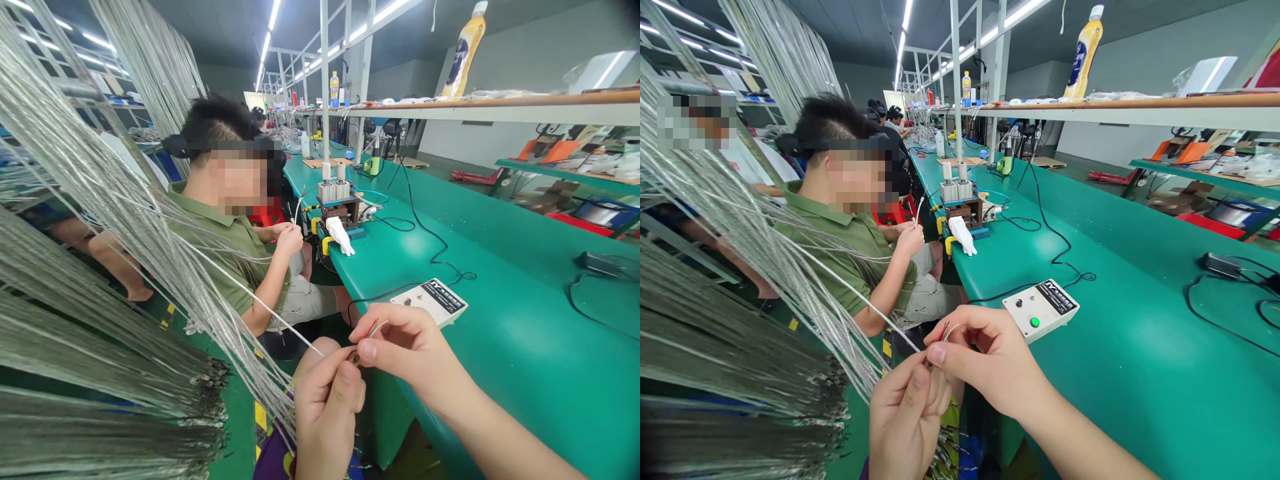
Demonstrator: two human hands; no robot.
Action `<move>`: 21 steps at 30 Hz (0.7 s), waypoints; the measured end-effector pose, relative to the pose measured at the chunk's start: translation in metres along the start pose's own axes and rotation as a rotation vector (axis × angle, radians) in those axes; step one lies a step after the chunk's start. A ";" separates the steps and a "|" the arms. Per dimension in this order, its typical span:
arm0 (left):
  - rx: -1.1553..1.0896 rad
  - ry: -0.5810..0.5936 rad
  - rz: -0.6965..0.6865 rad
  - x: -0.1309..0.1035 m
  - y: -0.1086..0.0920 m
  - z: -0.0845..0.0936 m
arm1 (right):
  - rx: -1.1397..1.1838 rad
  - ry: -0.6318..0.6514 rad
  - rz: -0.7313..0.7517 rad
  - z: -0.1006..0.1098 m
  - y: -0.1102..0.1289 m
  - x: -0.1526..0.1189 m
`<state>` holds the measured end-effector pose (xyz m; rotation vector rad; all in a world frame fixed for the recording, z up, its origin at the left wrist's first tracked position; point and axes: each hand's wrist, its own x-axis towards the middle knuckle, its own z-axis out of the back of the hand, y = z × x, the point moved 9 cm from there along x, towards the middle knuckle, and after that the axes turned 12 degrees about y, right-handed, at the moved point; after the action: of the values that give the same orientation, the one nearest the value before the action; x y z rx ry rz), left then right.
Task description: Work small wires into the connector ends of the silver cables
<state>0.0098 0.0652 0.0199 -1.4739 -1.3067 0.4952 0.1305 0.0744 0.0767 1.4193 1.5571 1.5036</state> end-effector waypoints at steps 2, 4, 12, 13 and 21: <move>-0.076 0.015 -0.005 0.001 -0.002 -0.004 | -0.024 0.046 -0.020 -0.004 -0.005 0.001; -0.140 0.026 -0.012 0.001 -0.004 -0.006 | -0.020 0.088 -0.025 -0.008 -0.009 0.002; -0.167 0.047 -0.027 -0.001 -0.004 -0.007 | 0.117 0.076 0.067 -0.006 -0.009 0.005; -0.163 0.047 -0.022 -0.002 -0.003 -0.007 | 0.123 0.066 0.077 -0.005 -0.008 0.005; -0.156 0.048 0.034 0.001 0.004 -0.009 | 0.146 -0.071 0.104 -0.005 -0.005 -0.003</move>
<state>0.0191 0.0628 0.0197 -1.6297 -1.3078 0.3845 0.1255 0.0708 0.0722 1.6406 1.5991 1.4050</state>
